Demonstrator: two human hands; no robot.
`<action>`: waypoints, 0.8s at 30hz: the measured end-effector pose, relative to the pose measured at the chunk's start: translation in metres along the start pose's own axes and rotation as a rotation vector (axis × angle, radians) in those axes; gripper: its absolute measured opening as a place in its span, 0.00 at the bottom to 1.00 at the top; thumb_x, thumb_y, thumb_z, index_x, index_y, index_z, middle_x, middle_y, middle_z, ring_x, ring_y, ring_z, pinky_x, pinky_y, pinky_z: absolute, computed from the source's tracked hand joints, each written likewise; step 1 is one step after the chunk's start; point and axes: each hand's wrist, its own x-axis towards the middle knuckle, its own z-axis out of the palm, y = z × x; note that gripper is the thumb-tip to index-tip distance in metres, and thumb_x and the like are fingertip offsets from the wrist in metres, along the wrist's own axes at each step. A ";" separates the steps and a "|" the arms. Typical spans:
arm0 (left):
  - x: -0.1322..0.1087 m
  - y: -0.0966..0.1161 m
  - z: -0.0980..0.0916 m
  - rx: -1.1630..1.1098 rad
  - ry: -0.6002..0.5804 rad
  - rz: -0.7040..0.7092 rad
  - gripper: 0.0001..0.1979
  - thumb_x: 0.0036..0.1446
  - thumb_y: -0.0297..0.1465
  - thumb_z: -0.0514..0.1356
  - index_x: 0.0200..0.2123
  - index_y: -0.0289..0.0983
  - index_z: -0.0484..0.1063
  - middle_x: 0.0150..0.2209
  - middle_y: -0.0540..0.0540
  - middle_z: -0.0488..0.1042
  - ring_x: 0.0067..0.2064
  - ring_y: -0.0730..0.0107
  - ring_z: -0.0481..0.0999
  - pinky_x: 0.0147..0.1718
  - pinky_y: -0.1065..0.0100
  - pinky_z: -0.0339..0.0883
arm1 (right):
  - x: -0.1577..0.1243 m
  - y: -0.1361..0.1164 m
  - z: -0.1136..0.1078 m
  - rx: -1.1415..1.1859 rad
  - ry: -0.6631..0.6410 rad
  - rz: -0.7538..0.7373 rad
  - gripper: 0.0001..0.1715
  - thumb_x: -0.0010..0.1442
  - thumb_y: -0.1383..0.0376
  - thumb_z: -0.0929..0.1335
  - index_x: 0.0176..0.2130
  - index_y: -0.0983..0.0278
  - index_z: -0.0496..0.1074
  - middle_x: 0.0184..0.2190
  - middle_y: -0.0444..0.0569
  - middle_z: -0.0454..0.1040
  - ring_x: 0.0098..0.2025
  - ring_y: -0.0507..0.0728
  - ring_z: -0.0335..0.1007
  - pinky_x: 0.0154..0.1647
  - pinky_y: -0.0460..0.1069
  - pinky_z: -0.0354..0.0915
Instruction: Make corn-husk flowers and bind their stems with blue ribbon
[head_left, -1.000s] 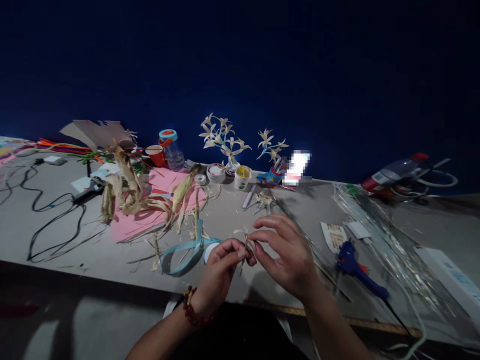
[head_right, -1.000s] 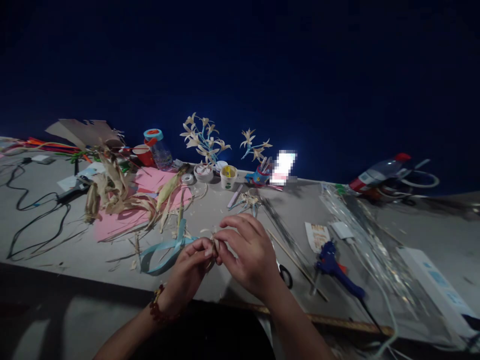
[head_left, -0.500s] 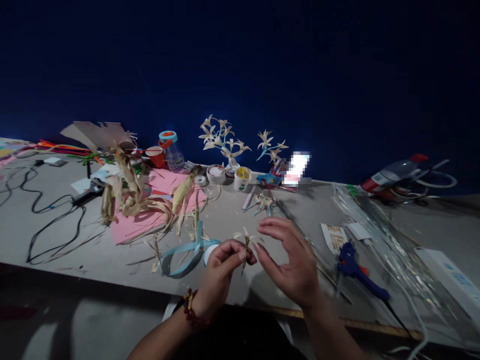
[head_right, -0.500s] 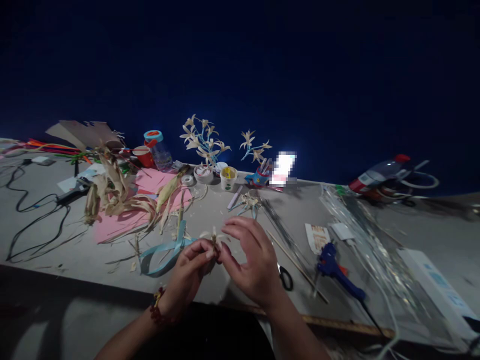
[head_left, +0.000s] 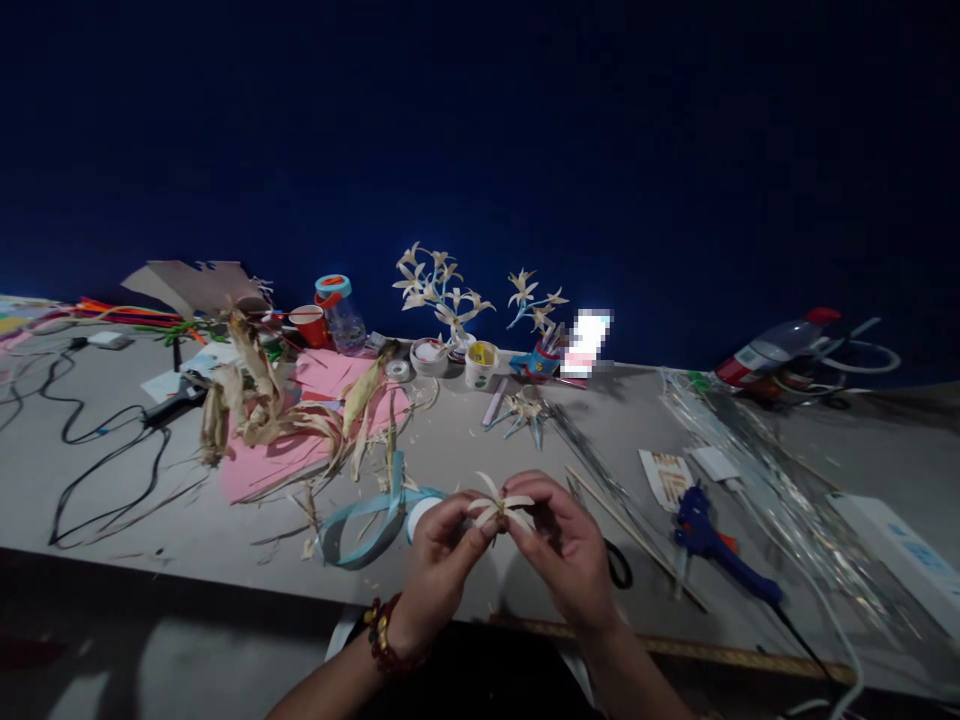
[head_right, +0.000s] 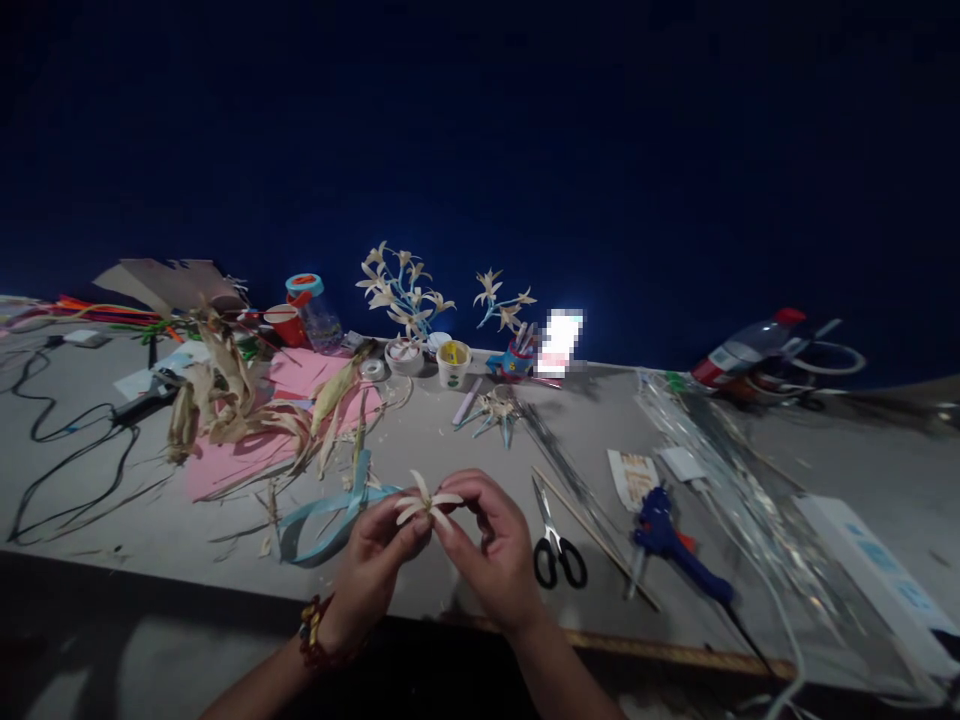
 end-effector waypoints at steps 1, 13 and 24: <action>0.000 0.001 0.000 0.025 -0.006 0.008 0.05 0.58 0.32 0.63 0.33 0.38 0.78 0.33 0.47 0.75 0.36 0.67 0.72 0.37 0.69 0.64 | 0.000 0.000 0.000 -0.006 -0.001 -0.007 0.03 0.60 0.67 0.69 0.37 0.61 0.73 0.35 0.48 0.72 0.40 0.55 0.70 0.41 0.48 0.68; 0.001 0.001 -0.002 0.055 -0.019 0.035 0.05 0.58 0.32 0.63 0.33 0.38 0.78 0.33 0.46 0.76 0.35 0.67 0.72 0.35 0.70 0.63 | 0.003 0.001 -0.002 -0.068 -0.007 -0.042 0.02 0.60 0.67 0.69 0.33 0.62 0.73 0.32 0.49 0.72 0.36 0.56 0.71 0.37 0.49 0.68; 0.002 0.004 0.000 0.076 -0.020 0.069 0.04 0.57 0.31 0.63 0.32 0.39 0.79 0.32 0.46 0.76 0.36 0.66 0.72 0.36 0.69 0.63 | 0.002 0.003 -0.003 -0.077 -0.007 -0.037 0.03 0.59 0.68 0.68 0.33 0.62 0.74 0.32 0.50 0.73 0.36 0.57 0.71 0.36 0.50 0.68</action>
